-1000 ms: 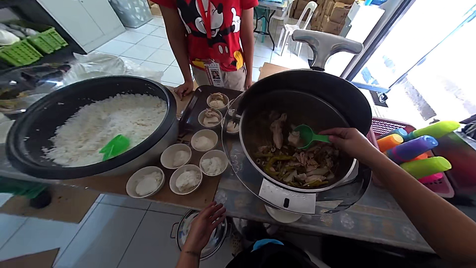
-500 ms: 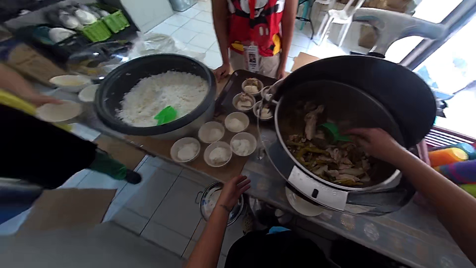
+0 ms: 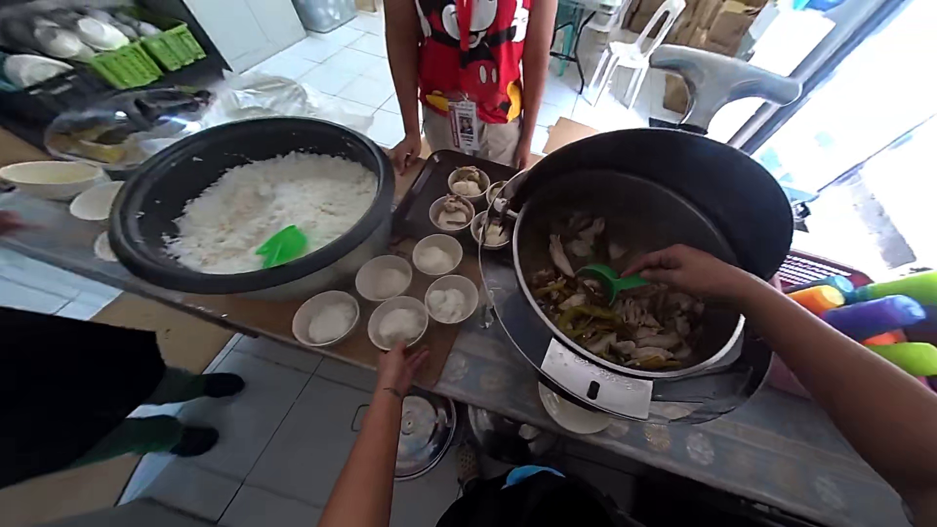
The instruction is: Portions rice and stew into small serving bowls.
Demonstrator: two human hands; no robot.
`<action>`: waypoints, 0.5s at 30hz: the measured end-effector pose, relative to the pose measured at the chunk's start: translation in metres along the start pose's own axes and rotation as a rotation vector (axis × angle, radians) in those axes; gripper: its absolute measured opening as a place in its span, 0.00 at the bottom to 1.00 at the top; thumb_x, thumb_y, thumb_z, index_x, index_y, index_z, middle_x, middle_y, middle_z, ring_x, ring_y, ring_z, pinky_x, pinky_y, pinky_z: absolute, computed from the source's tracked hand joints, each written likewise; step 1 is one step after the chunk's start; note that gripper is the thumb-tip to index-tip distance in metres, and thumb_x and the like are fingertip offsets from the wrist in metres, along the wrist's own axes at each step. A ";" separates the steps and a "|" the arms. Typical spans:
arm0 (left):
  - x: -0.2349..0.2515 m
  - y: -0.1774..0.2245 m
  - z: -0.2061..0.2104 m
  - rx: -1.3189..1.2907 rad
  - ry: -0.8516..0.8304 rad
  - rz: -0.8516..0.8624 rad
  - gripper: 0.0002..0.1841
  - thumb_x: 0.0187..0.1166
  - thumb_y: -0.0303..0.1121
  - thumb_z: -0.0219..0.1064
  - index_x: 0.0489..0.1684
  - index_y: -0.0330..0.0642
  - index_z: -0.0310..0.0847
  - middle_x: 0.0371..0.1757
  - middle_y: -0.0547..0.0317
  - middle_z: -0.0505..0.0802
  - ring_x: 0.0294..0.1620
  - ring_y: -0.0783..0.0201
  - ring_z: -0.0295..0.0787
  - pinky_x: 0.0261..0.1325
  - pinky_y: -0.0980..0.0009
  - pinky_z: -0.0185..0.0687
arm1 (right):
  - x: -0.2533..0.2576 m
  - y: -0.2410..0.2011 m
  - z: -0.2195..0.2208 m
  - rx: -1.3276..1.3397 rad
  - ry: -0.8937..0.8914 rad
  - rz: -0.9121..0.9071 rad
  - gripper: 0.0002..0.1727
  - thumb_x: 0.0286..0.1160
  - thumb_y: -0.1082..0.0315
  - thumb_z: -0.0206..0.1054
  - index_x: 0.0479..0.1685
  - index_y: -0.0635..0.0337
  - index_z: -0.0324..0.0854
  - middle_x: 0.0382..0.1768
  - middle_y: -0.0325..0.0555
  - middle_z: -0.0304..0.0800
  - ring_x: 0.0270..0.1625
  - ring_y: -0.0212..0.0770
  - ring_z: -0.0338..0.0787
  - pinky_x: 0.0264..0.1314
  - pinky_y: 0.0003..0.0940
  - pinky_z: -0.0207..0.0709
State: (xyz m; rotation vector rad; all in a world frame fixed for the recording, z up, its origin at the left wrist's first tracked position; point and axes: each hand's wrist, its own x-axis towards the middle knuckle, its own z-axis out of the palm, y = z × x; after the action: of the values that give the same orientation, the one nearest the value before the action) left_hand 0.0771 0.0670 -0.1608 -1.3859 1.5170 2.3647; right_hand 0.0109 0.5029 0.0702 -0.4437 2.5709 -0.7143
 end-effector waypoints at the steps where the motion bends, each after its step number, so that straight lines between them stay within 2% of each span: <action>1: 0.001 -0.001 0.002 -0.010 0.015 0.006 0.24 0.94 0.29 0.43 0.86 0.31 0.49 0.72 0.30 0.75 0.53 0.50 0.89 0.50 0.64 0.87 | -0.001 -0.001 0.000 0.011 -0.015 0.014 0.15 0.89 0.76 0.57 0.62 0.62 0.88 0.54 0.50 0.93 0.51 0.38 0.89 0.59 0.40 0.80; 5: 0.002 0.000 0.004 -0.024 0.073 0.013 0.22 0.91 0.25 0.44 0.82 0.29 0.52 0.65 0.31 0.78 0.47 0.53 0.89 0.46 0.65 0.87 | 0.014 0.001 0.021 0.265 0.061 0.084 0.15 0.90 0.74 0.55 0.61 0.63 0.87 0.51 0.48 0.92 0.47 0.33 0.87 0.53 0.33 0.80; 9: -0.007 -0.005 -0.008 0.012 0.067 0.021 0.24 0.90 0.25 0.45 0.84 0.33 0.50 0.62 0.32 0.80 0.44 0.53 0.90 0.42 0.65 0.88 | 0.021 0.016 0.034 0.586 0.082 0.163 0.16 0.92 0.74 0.52 0.66 0.66 0.82 0.55 0.48 0.91 0.51 0.29 0.90 0.56 0.27 0.82; 12: -0.031 -0.008 -0.021 0.042 0.050 0.009 0.23 0.91 0.27 0.44 0.84 0.34 0.51 0.59 0.36 0.81 0.41 0.56 0.90 0.41 0.66 0.88 | 0.009 0.024 0.027 0.656 0.105 0.194 0.16 0.92 0.73 0.51 0.67 0.65 0.81 0.51 0.42 0.91 0.39 0.21 0.85 0.42 0.17 0.77; 13: -0.040 -0.007 -0.026 0.048 0.043 0.009 0.22 0.91 0.27 0.44 0.82 0.33 0.52 0.56 0.38 0.82 0.40 0.57 0.90 0.39 0.67 0.88 | 0.004 0.026 0.024 0.671 0.145 0.190 0.16 0.92 0.74 0.51 0.66 0.65 0.82 0.45 0.39 0.92 0.29 0.18 0.77 0.30 0.14 0.68; 14: -0.049 -0.006 -0.031 0.048 0.030 0.011 0.21 0.91 0.27 0.43 0.80 0.33 0.54 0.53 0.40 0.83 0.38 0.59 0.90 0.38 0.68 0.88 | -0.001 0.029 0.021 0.699 0.178 0.181 0.16 0.92 0.74 0.50 0.66 0.65 0.81 0.41 0.38 0.91 0.23 0.17 0.72 0.24 0.14 0.63; 15: -0.058 -0.004 -0.035 0.045 0.016 0.016 0.20 0.90 0.28 0.43 0.78 0.33 0.55 0.50 0.42 0.85 0.37 0.60 0.91 0.37 0.68 0.89 | -0.006 0.031 0.016 0.727 0.202 0.169 0.16 0.92 0.74 0.50 0.66 0.65 0.81 0.39 0.38 0.91 0.21 0.17 0.70 0.23 0.13 0.62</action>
State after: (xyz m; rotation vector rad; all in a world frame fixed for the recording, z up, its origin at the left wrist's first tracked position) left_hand 0.1375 0.0686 -0.1295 -1.3915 1.5803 2.3188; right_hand 0.0184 0.5241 0.0428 0.0849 2.2590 -1.5926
